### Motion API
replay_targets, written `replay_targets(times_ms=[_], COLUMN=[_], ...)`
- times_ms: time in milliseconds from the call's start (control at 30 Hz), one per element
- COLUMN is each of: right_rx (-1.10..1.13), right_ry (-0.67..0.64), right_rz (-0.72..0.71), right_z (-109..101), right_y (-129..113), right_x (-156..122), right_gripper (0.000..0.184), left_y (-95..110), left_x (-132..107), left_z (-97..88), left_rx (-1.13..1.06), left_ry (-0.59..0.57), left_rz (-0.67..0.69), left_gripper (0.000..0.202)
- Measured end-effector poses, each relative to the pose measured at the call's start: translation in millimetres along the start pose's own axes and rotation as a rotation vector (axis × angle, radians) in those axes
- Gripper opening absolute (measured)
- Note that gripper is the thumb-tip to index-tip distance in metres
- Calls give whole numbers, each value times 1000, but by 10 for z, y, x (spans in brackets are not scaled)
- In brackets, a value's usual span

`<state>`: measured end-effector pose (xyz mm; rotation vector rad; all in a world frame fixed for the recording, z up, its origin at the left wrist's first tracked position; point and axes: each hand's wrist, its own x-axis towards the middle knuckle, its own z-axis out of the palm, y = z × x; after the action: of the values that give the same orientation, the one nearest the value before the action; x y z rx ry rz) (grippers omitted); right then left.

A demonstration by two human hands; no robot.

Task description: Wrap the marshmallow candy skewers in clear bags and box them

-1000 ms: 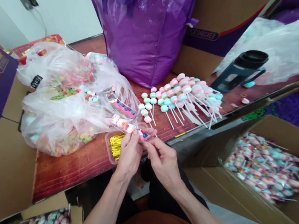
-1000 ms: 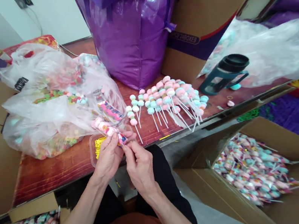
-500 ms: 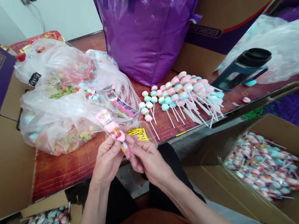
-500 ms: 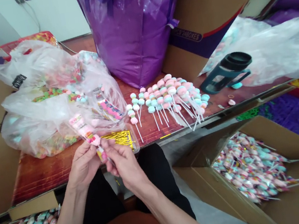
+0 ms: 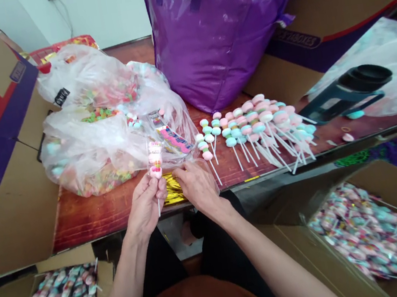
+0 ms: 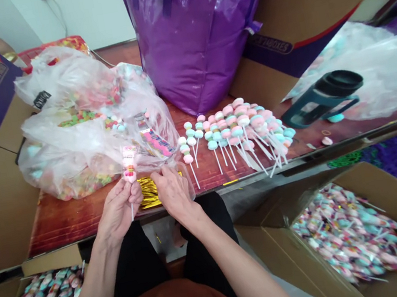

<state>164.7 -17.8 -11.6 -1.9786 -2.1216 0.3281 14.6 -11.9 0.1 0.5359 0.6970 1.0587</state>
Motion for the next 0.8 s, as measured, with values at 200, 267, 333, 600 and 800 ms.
replay_targets(times_ms=[200,267,333,600,800], right_rx=[-70,-58,-44,-105,-51], right_ry=[-30,-46,-55,-92,-111], right_rz=[23,40,23,12,59], right_z=[53,35,14,18,-42], right_y=[-9,17,24,-110,-10], right_x=[9,-5,-7,35,17], right_gripper=[26,27,28,30,28], left_y=[52,65,63,22,-32], left_x=[14,18,23,42,81], left_z=[-26,-22,-13,9,25], left_rx=[-62,-79,-77,23,110], left_ry=[25,43,61,104,181], left_rz=[49,53,64,119,195], left_gripper=[23,21,21,26,30])
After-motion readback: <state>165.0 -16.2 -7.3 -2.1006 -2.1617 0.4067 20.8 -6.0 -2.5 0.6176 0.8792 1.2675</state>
